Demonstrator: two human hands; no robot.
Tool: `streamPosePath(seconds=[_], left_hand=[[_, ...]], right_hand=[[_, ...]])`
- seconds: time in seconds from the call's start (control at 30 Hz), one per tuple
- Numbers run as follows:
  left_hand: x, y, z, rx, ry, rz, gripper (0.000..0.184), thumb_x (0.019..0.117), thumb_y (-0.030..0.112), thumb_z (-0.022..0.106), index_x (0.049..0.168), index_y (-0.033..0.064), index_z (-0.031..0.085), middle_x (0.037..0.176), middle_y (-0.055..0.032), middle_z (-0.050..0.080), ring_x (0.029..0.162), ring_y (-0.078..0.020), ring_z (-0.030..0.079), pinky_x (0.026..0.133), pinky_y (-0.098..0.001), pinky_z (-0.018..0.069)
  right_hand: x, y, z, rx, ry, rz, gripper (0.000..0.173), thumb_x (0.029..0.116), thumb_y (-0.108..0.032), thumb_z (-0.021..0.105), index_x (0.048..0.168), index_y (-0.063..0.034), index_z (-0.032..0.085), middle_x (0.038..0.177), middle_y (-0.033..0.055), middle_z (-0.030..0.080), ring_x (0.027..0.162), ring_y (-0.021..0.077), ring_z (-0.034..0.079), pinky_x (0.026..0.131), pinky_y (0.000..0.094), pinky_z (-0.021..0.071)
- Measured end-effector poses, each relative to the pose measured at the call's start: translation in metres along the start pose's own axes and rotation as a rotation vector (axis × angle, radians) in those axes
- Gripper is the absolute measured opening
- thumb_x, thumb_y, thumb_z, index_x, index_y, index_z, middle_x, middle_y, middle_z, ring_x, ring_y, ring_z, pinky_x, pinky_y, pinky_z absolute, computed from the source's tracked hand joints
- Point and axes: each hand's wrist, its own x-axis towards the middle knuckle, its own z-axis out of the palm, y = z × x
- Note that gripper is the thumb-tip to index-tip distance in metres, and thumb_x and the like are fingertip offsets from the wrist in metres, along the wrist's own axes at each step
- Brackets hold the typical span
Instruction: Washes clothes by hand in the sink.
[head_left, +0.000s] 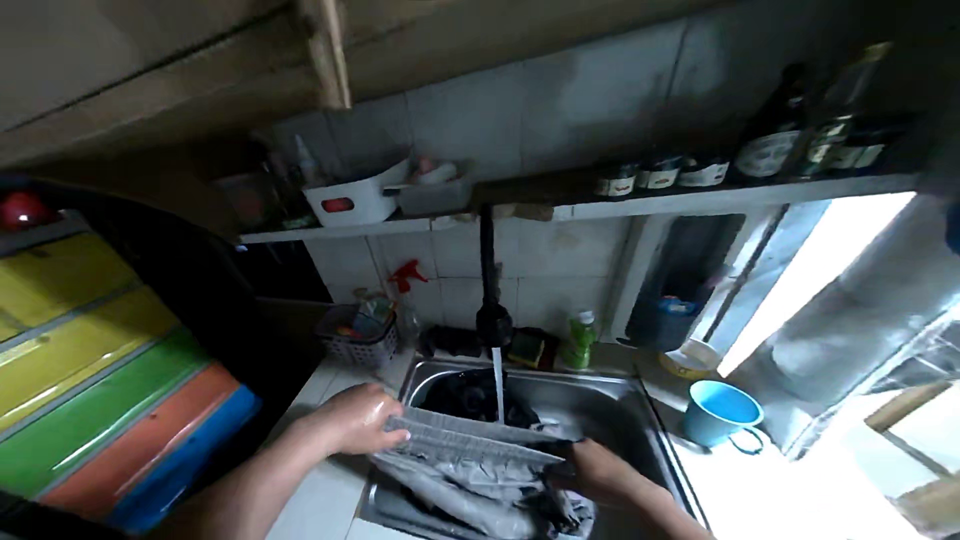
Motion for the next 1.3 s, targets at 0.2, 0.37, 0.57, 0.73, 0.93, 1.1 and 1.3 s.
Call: streamPosePath(seconds=[0.2, 0.37, 0.57, 0.73, 0.93, 1.1, 1.3], left_hand=[[-0.001, -0.013, 0.016, 0.036, 0.187, -0.187, 0.062, 0.1003, 0.061, 0.053, 0.149, 0.0234, 0.051, 0.101, -0.0144, 0.073, 0.098, -0.0346, 0.071, 0.091, -0.0557, 0.055], [0.007, -0.01, -0.012, -0.027, 0.215, -0.242, 0.075, 0.0943, 0.073, 0.051, 0.145, 0.0186, 0.058, 0.111, -0.0143, 0.073, 0.107, -0.0336, 0.069, 0.096, -0.0575, 0.0538], [0.086, -0.009, 0.007, -0.25, -0.017, -0.214, 0.065, 0.0911, 0.06, 0.07, 0.114, -0.0012, 0.071, 0.121, -0.0236, 0.067, 0.119, -0.0403, 0.062, 0.103, -0.0629, 0.0474], [0.13, 0.035, 0.035, -1.035, 0.274, -0.333, 0.058, 0.0917, 0.038, 0.077, 0.132, -0.0001, 0.061, 0.129, -0.0236, 0.065, 0.121, -0.0355, 0.063, 0.103, -0.0556, 0.0512], [0.132, 0.11, 0.01, -1.232, 0.286, -0.177, 0.045, 0.1038, 0.038, 0.06, 0.122, -0.0026, 0.063, 0.113, -0.0211, 0.068, 0.103, -0.0301, 0.067, 0.091, -0.0491, 0.0556], [0.131, 0.095, 0.023, -1.181, 0.356, 0.072, 0.041, 0.0971, 0.021, 0.069, 0.134, 0.0042, 0.064, 0.135, -0.014, 0.064, 0.121, -0.0235, 0.064, 0.104, -0.043, 0.0539], [0.149, 0.072, 0.024, -0.777, 0.29, 0.192, 0.12, 0.064, 0.04, 0.097, 0.162, 0.0169, 0.031, 0.165, -0.0053, 0.036, 0.149, -0.0184, 0.038, 0.122, -0.041, 0.0362]], right_hand=[[-0.065, 0.011, -0.078, -0.293, 0.701, -0.503, 0.028, 0.0942, -0.036, 0.067, 0.091, -0.0099, 0.075, 0.098, 0.0117, 0.074, 0.102, 0.0332, 0.07, 0.092, 0.0533, 0.0564], [-0.11, 0.02, -0.132, -0.188, 0.95, -0.492, 0.017, 0.0834, -0.021, 0.073, 0.092, -0.008, 0.078, 0.132, 0.0134, 0.064, 0.119, 0.0333, 0.063, 0.098, 0.057, 0.0539], [-0.067, 0.019, -0.11, 0.474, 0.755, 0.026, 0.031, 0.0914, -0.022, 0.078, 0.113, -0.0031, 0.065, 0.096, 0.0176, 0.07, 0.09, 0.0321, 0.069, 0.084, 0.058, 0.0561], [-0.019, -0.022, -0.081, 0.958, 0.763, 0.324, 0.049, 0.0927, -0.02, 0.074, 0.133, 0.0021, 0.057, 0.119, 0.0273, 0.065, 0.107, 0.0404, 0.065, 0.093, 0.0596, 0.0522], [-0.003, -0.092, -0.051, 1.024, 0.435, -0.199, 0.091, 0.0731, -0.031, 0.092, 0.146, -0.0088, 0.041, 0.127, 0.0156, 0.063, 0.114, 0.0242, 0.065, 0.099, 0.0443, 0.0556], [0.006, -0.077, -0.035, 1.128, 0.628, -0.063, 0.068, 0.0763, -0.005, 0.076, 0.139, -0.0083, 0.049, 0.121, 0.0169, 0.065, 0.107, 0.0269, 0.067, 0.09, 0.0484, 0.0572], [-0.031, -0.061, -0.063, 1.483, 0.474, -0.322, 0.033, 0.0753, 0.002, 0.054, 0.104, -0.0073, 0.069, 0.082, 0.0037, 0.069, 0.07, 0.0115, 0.065, 0.064, 0.033, 0.0567]])
